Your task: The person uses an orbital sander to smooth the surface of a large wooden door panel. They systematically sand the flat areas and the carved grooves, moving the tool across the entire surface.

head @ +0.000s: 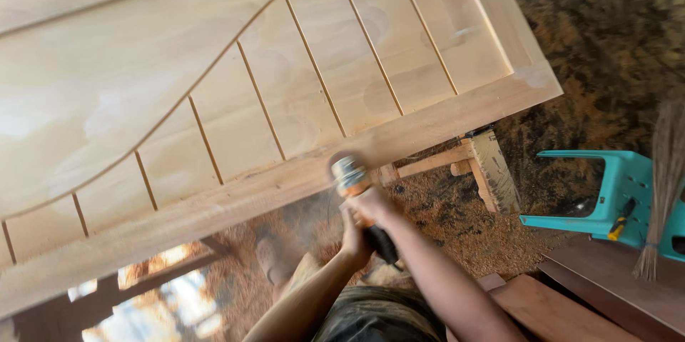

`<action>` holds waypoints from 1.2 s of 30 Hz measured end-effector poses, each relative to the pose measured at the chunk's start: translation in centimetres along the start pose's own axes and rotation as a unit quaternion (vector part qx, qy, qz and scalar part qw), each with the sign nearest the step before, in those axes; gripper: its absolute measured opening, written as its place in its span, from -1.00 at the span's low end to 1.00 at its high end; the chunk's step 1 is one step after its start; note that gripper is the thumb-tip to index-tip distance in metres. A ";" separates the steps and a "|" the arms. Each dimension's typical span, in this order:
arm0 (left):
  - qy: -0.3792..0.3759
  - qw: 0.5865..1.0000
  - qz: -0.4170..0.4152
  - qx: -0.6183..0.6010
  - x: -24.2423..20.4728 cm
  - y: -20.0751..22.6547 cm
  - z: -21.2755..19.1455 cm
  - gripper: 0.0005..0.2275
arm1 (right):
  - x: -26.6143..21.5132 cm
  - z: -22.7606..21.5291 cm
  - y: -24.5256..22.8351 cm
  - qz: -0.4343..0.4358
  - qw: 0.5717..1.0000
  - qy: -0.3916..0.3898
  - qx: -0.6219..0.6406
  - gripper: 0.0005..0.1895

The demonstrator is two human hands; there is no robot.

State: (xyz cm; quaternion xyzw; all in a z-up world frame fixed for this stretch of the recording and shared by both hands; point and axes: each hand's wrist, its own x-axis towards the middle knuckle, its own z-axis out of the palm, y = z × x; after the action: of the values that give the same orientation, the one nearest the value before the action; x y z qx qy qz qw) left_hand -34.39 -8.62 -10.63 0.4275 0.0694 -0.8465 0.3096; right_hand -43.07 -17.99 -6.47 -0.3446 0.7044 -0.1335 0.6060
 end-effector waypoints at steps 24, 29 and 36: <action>0.182 0.958 0.147 0.164 14.9 -4.3 18.1 -0.11 | 8.5 -19.6 -1.3 0.021 0.992 -0.062 0.112 -0.81; 0.271 0.922 0.186 0.202 10.5 -2.3 15.6 -0.10 | 6.5 -13.2 -3.9 0.028 0.995 -0.077 0.058 -0.79; 0.262 0.945 0.178 0.085 4.0 3.9 6.8 -0.13 | 6.0 -1.5 -6.6 0.007 0.996 -0.066 0.055 -0.83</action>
State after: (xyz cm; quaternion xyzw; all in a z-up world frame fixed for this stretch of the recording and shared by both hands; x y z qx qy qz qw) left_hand -38.52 -16.21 -8.82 0.6641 -0.0013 -0.6387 0.3887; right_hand -42.51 -27.01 -6.71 -0.3141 0.6570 -0.1446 0.6699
